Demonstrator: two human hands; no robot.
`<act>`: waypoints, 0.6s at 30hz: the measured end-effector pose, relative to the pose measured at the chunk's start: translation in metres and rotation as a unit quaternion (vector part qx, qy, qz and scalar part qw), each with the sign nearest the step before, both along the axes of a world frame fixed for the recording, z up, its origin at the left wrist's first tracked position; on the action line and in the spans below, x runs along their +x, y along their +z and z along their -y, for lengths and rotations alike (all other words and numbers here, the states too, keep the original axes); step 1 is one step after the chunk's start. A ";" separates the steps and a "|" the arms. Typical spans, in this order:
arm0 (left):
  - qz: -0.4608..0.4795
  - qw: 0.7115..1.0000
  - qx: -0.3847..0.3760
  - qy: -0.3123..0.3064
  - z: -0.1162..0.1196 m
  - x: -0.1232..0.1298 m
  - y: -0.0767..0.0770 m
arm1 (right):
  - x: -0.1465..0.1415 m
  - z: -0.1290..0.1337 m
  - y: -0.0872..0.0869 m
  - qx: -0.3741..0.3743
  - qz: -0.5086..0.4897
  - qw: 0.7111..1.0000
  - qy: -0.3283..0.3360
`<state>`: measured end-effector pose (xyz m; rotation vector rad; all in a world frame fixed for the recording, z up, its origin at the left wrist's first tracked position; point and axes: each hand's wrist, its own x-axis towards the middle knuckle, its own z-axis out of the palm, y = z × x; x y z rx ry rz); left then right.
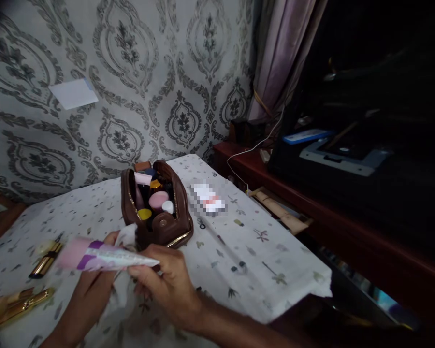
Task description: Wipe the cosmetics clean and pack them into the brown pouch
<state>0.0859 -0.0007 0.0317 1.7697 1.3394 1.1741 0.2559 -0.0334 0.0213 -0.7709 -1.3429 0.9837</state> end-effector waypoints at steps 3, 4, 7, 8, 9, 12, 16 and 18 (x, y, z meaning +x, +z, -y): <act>-0.195 0.965 0.168 -0.047 -0.016 -0.005 0.014 | 0.021 -0.005 0.010 0.006 0.000 0.998 -0.065; -0.272 0.932 0.232 -0.061 -0.021 -0.004 0.020 | 0.028 -0.008 0.016 0.018 -0.001 0.995 -0.095; -0.413 0.843 0.337 -0.073 -0.032 0.001 0.032 | 0.051 -0.023 0.037 0.060 0.023 0.984 -0.168; -0.434 0.827 0.350 -0.072 -0.034 0.002 0.033 | 0.057 -0.029 0.045 0.072 0.041 0.979 -0.188; -0.446 0.815 0.364 -0.070 -0.035 0.003 0.032 | 0.063 -0.037 0.052 0.079 0.069 0.974 -0.201; -0.459 0.789 0.403 -0.062 -0.034 0.003 0.027 | 0.073 -0.061 0.071 0.116 0.159 0.955 -0.220; -0.459 0.790 0.400 -0.073 -0.034 0.001 0.023 | 0.073 -0.092 0.084 0.138 0.286 0.933 -0.168; -0.460 0.792 0.395 -0.075 -0.034 0.002 0.023 | 0.069 -0.104 0.086 0.135 0.333 0.923 -0.142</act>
